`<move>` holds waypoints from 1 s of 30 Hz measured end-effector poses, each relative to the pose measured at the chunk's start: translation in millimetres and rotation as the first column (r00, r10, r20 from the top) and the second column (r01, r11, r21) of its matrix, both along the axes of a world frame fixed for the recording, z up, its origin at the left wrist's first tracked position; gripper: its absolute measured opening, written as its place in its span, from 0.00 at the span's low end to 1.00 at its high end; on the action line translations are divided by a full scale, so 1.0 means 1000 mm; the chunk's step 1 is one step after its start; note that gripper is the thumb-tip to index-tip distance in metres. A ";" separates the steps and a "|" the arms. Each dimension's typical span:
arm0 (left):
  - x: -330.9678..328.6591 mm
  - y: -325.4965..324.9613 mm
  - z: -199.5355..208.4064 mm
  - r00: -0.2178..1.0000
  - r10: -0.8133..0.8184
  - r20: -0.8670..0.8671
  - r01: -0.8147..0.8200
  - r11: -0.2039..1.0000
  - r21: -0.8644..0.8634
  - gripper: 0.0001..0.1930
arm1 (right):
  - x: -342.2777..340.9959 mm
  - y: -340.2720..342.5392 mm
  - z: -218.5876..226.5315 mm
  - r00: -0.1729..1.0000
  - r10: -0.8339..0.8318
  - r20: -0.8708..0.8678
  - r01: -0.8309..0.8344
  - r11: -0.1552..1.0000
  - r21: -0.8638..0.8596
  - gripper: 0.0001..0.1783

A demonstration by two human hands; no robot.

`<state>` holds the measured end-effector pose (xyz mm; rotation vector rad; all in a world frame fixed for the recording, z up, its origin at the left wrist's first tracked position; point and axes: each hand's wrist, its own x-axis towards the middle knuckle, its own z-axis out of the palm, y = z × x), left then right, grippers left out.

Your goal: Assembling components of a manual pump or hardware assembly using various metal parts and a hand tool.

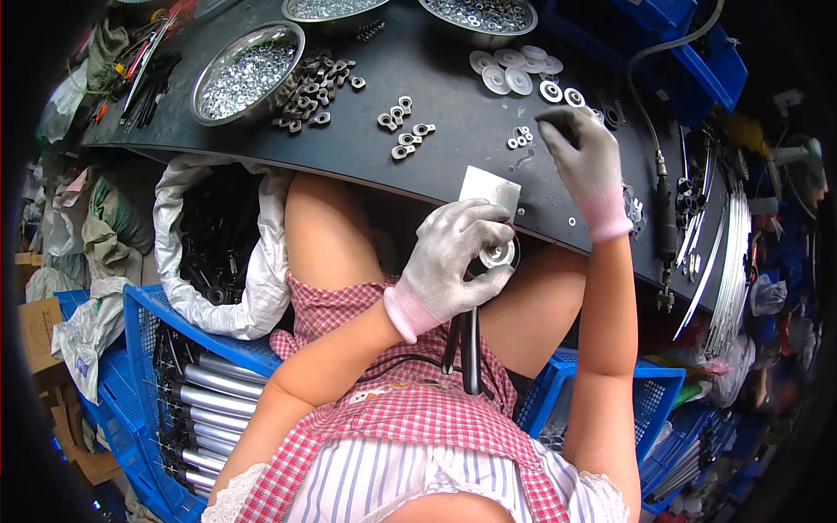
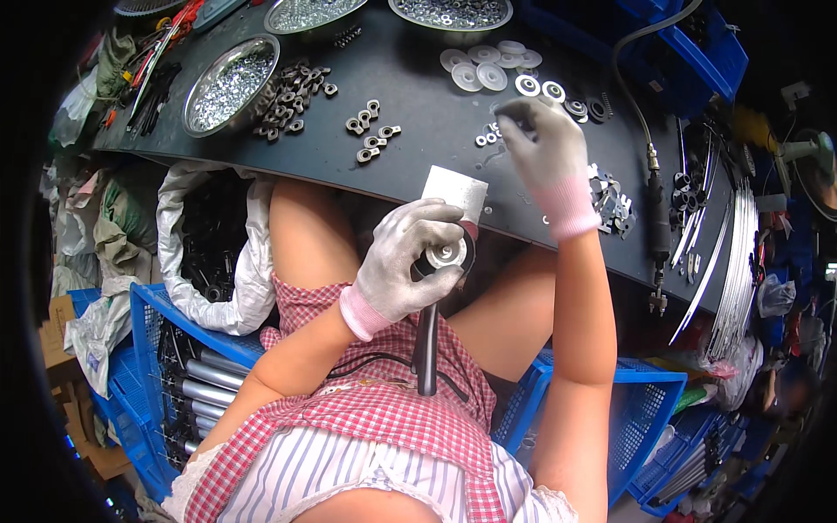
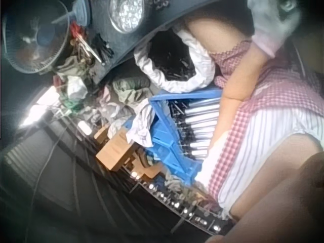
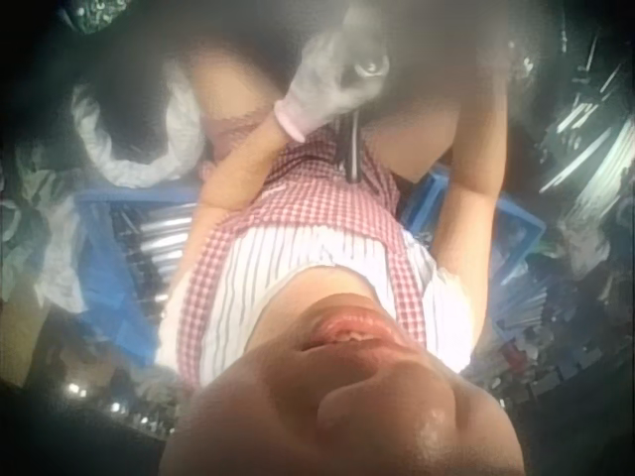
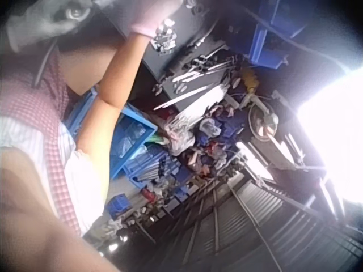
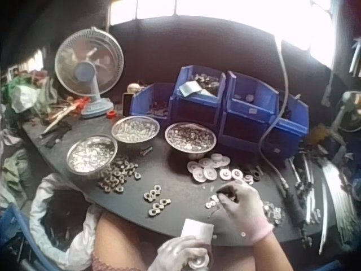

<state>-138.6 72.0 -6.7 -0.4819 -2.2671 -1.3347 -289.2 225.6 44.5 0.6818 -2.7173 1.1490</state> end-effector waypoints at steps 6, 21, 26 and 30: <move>0.000 0.008 -0.008 0.998 0.013 0.068 -0.021 0.992 0.126 0.21 | -0.091 -0.034 -0.045 0.949 0.077 -0.306 0.126 0.797 0.591 0.16; -0.001 0.007 -0.019 0.995 0.103 0.013 -0.104 0.993 0.053 0.47 | 0.112 0.028 -0.004 0.739 0.374 -0.561 -0.274 0.927 0.257 0.14; -0.003 0.002 -0.014 0.993 0.060 -0.102 -0.051 0.994 0.094 0.45 | 0.118 0.029 -0.005 0.772 0.406 -0.490 -0.288 0.910 0.299 0.15; -0.008 -0.001 -0.018 1.000 -0.008 -0.031 0.009 0.999 0.052 0.35 | 0.095 0.031 0.002 0.835 0.453 -0.313 -0.463 0.885 0.047 0.12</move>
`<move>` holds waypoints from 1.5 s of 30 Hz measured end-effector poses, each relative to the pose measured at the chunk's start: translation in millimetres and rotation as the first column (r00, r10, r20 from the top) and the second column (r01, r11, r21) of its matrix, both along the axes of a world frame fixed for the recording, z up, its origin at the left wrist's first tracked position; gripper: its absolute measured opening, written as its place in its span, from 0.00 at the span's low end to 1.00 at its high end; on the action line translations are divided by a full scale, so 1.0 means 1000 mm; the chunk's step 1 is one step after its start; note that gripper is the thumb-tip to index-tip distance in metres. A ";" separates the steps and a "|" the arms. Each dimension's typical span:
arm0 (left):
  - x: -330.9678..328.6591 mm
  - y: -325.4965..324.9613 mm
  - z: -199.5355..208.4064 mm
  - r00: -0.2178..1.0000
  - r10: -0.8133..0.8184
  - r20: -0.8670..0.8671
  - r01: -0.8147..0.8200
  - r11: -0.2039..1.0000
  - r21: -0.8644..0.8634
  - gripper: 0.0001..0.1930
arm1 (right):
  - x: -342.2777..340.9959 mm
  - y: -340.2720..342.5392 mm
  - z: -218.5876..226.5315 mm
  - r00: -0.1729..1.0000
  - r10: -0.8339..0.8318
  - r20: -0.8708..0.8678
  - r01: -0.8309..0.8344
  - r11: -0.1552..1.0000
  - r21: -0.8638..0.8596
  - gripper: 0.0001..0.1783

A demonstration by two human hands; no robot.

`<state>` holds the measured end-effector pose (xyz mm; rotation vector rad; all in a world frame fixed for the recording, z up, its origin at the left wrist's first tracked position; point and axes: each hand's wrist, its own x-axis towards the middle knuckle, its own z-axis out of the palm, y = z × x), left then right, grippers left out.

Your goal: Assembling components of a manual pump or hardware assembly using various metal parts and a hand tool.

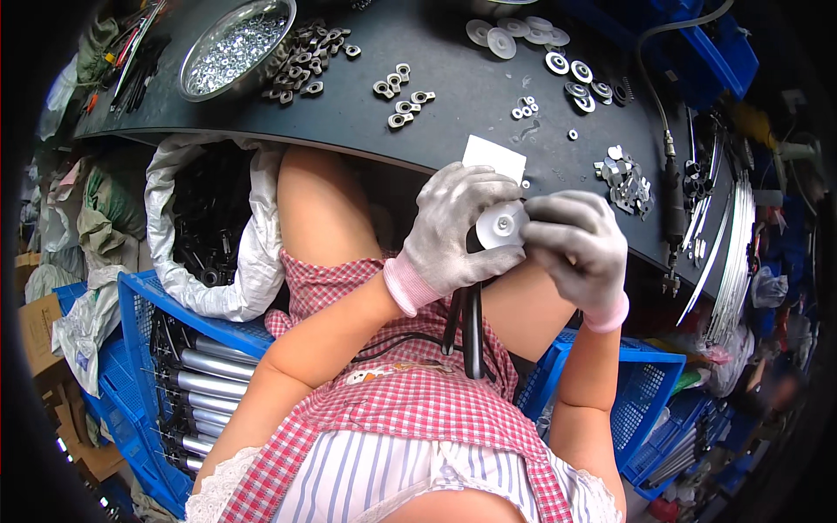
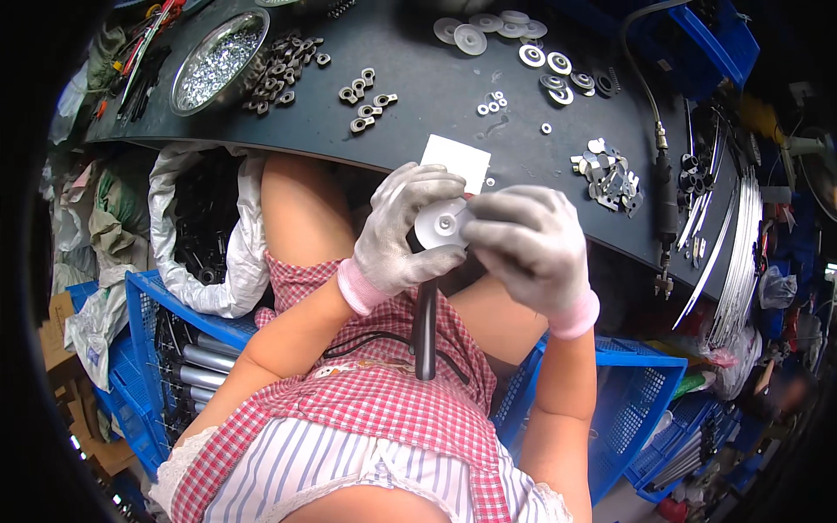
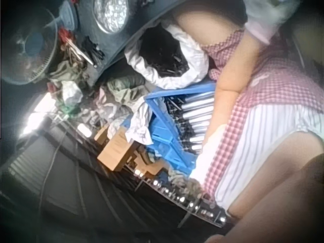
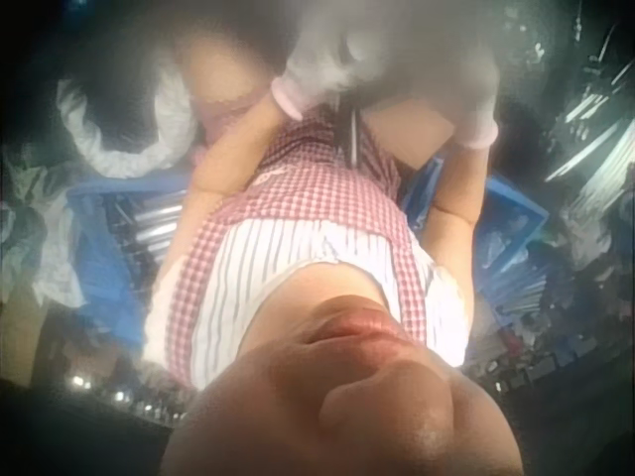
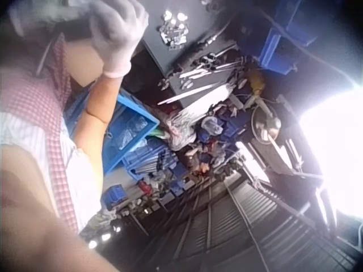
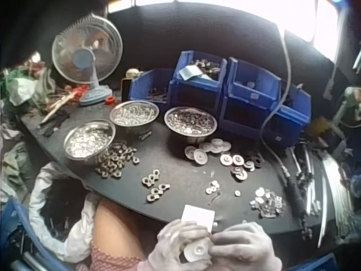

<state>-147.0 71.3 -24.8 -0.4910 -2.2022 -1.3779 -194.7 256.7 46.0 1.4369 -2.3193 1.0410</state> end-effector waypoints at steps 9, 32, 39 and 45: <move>0.001 0.005 -0.009 0.999 -0.037 0.015 0.034 0.988 0.150 0.33 | -0.096 -0.029 -0.048 0.901 -0.400 -0.170 0.430 0.879 0.206 0.13; -0.005 0.015 -0.017 0.996 0.057 -0.063 -0.036 0.953 0.299 0.30 | -0.007 -0.026 0.017 0.987 -0.110 0.117 0.081 0.970 0.227 0.12; -0.003 0.013 -0.015 0.997 0.050 -0.054 -0.033 0.962 0.273 0.31 | -0.004 -0.025 0.011 0.940 -0.153 0.304 0.094 0.976 0.197 0.12; -0.004 0.014 -0.015 0.997 0.068 -0.044 -0.053 0.958 0.282 0.31 | 0.003 -0.029 0.016 0.908 -0.209 0.364 0.150 0.971 0.185 0.12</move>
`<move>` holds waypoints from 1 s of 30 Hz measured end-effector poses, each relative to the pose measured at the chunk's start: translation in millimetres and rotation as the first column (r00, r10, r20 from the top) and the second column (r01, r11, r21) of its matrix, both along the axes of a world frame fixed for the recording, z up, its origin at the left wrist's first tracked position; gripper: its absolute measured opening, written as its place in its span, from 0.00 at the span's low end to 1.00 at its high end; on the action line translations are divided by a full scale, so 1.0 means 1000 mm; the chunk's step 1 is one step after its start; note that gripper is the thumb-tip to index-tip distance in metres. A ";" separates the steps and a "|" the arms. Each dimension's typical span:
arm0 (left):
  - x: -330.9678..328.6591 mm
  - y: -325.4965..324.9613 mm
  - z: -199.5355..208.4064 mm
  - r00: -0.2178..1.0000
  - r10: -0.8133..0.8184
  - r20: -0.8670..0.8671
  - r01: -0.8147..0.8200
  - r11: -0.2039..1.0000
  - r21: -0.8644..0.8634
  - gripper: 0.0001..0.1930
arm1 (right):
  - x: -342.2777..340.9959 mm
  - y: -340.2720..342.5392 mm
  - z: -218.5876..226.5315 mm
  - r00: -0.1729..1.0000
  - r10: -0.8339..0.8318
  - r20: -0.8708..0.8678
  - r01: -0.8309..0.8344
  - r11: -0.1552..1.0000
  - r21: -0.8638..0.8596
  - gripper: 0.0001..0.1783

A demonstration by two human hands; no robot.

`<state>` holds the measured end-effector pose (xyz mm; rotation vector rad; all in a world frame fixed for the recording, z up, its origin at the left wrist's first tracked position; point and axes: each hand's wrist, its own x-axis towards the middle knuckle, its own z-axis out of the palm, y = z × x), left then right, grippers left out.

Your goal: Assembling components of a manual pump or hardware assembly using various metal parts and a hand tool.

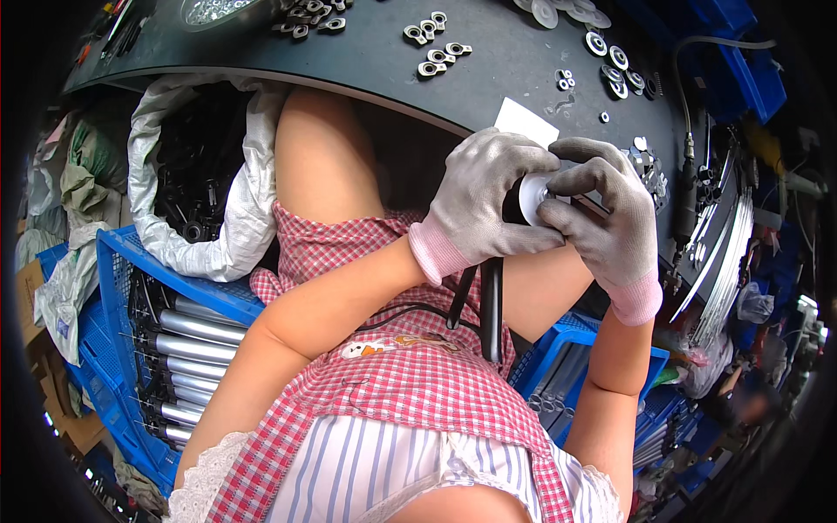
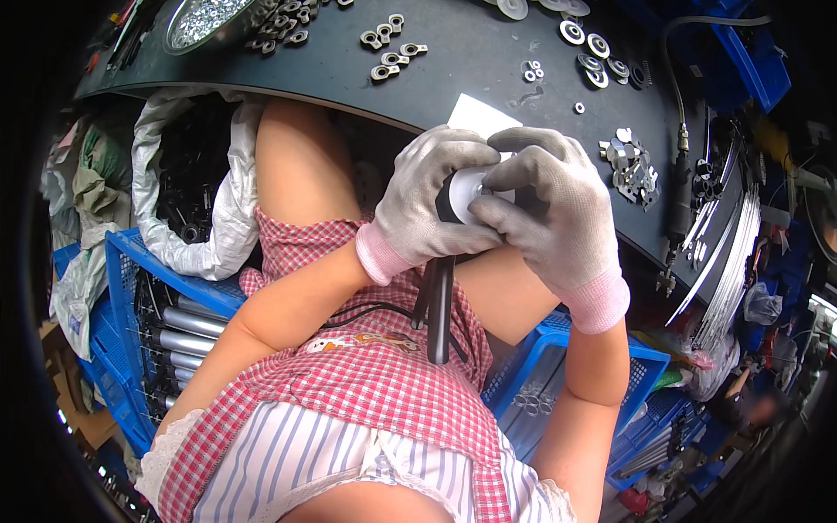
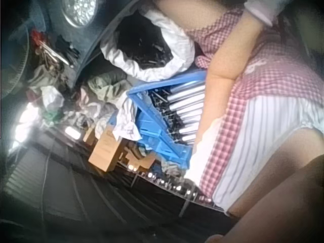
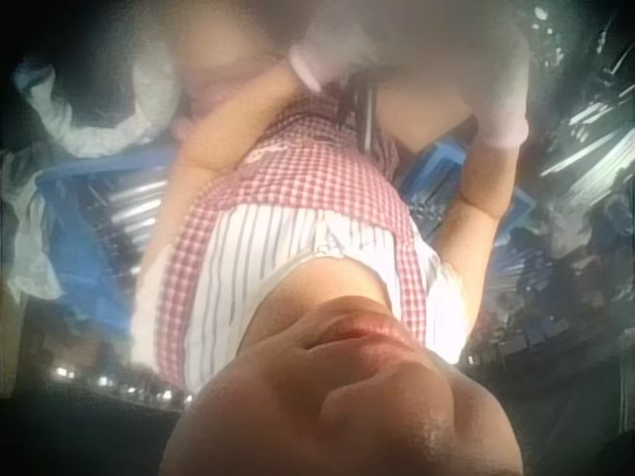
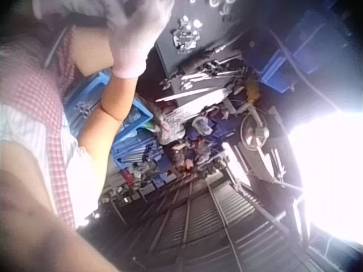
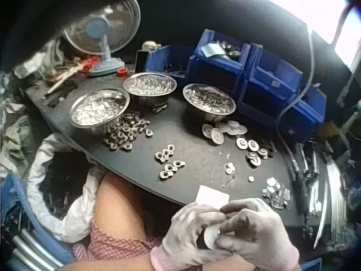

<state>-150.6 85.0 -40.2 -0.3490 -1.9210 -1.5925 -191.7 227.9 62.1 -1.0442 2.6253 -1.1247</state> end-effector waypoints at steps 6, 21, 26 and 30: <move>-0.001 0.001 0.000 1.000 -0.011 0.000 0.011 1.000 -0.001 0.31 | -0.008 0.000 0.013 0.995 0.095 -0.014 -0.094 0.992 0.090 0.11; -0.003 0.000 -0.004 0.999 -0.014 -0.028 0.014 1.000 -0.024 0.33 | -0.006 0.016 -0.004 0.938 0.226 -0.261 -0.219 0.974 0.057 0.16; 0.006 -0.002 -0.005 0.982 -0.109 0.158 0.111 0.994 -0.009 0.44 | 0.005 0.022 -0.019 1.000 0.016 0.024 -0.009 0.962 -0.271 0.28; 0.011 -0.003 -0.009 0.997 -0.004 0.082 0.013 0.993 -0.115 0.62 | 0.008 0.017 -0.041 0.996 0.060 0.067 -0.044 0.974 -0.224 0.41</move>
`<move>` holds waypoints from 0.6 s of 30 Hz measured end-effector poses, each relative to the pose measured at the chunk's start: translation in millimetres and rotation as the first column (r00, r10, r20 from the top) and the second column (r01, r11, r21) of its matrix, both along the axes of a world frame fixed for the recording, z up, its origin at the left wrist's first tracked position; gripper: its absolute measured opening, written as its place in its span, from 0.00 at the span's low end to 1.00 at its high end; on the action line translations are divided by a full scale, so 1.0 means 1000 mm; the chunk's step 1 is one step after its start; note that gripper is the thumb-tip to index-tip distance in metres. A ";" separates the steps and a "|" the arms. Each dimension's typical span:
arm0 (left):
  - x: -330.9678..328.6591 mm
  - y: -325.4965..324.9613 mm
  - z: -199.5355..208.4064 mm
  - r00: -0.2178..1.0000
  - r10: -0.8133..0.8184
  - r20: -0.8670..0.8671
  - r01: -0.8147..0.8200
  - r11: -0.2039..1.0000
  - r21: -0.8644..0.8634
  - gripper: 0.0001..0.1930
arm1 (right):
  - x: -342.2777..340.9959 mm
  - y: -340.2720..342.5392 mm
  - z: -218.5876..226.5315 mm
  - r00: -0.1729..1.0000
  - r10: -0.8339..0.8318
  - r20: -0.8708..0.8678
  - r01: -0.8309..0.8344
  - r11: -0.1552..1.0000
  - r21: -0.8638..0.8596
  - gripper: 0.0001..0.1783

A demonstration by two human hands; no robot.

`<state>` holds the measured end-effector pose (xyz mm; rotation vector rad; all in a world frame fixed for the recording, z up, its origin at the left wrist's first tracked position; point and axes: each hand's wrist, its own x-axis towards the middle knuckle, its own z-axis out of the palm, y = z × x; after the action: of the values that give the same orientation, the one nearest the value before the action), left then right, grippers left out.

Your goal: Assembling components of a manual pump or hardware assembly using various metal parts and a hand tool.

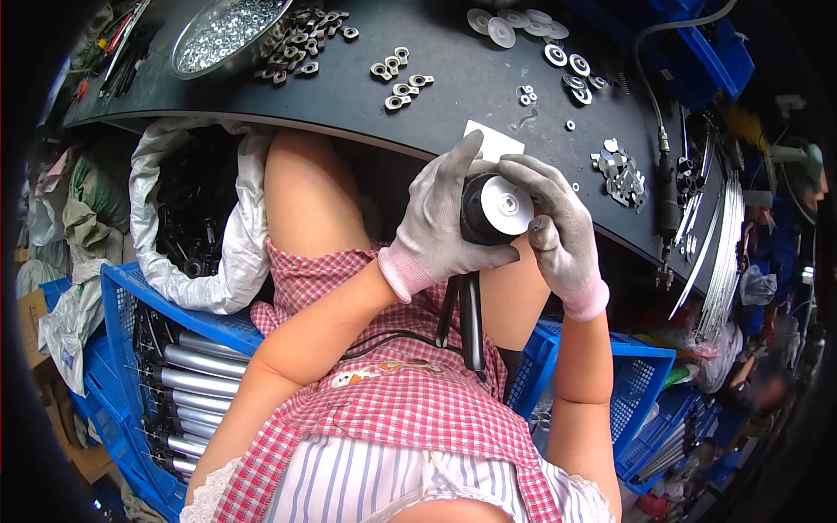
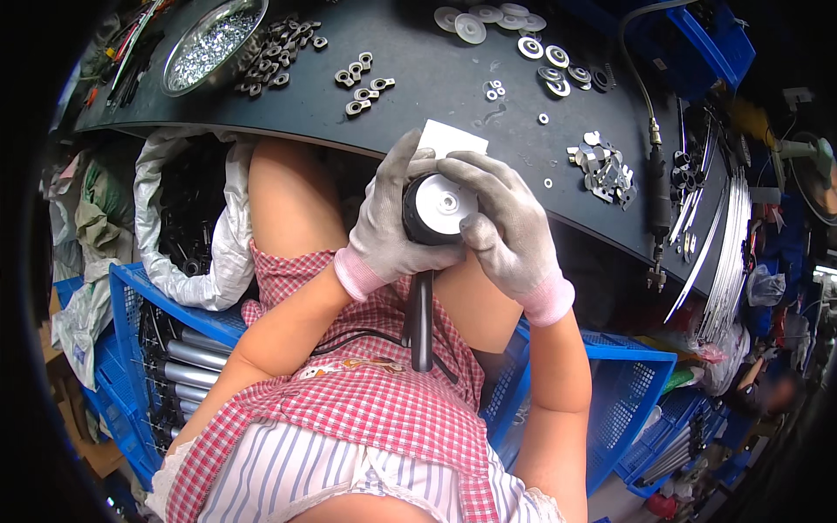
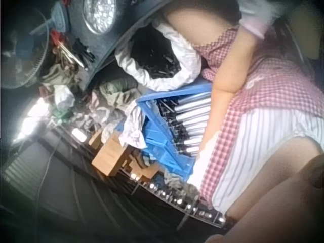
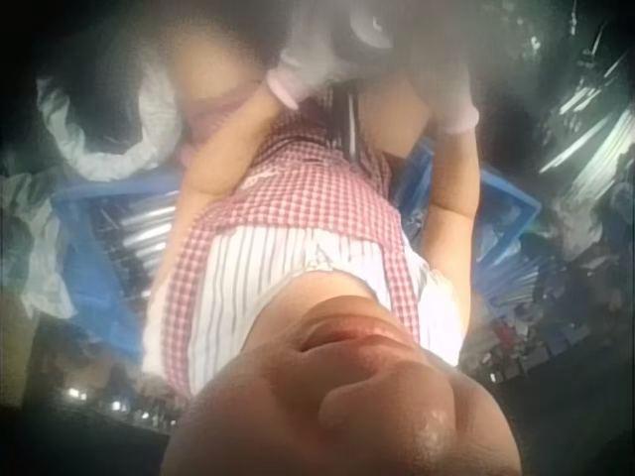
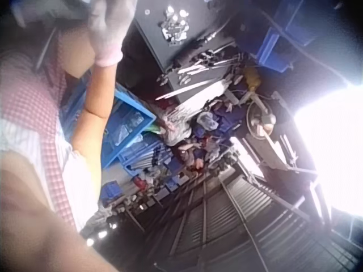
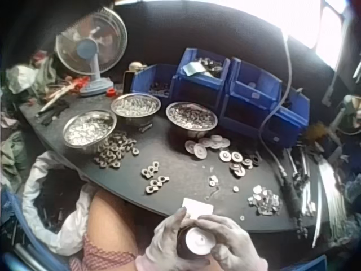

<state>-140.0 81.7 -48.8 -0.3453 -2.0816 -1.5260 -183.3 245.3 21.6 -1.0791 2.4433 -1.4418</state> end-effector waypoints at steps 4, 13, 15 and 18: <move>0.001 -0.006 -0.005 1.000 -0.024 0.007 0.025 0.998 -0.058 0.64 | 0.008 -0.002 -0.005 0.949 -0.181 0.259 0.259 0.914 -0.313 0.42; -0.014 0.008 -0.004 0.997 -0.025 -0.067 0.025 1.000 -0.004 0.60 | 0.013 0.010 -0.004 0.978 -0.206 0.042 0.210 0.947 -0.242 0.42; -0.014 0.017 0.001 0.985 -0.023 -0.173 0.012 0.998 -0.064 0.61 | 0.023 0.043 0.000 0.898 -0.440 -0.023 0.423 0.876 -0.231 0.35; -0.004 0.012 -0.020 1.000 -0.001 0.013 0.000 1.000 0.027 0.57 | 0.055 0.096 0.001 0.791 -0.575 0.208 0.610 0.767 -0.200 0.23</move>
<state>-144.0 93.3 -68.8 -0.3267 -2.0697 -1.5590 -128.3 341.0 22.1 -0.1802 2.6746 -1.9681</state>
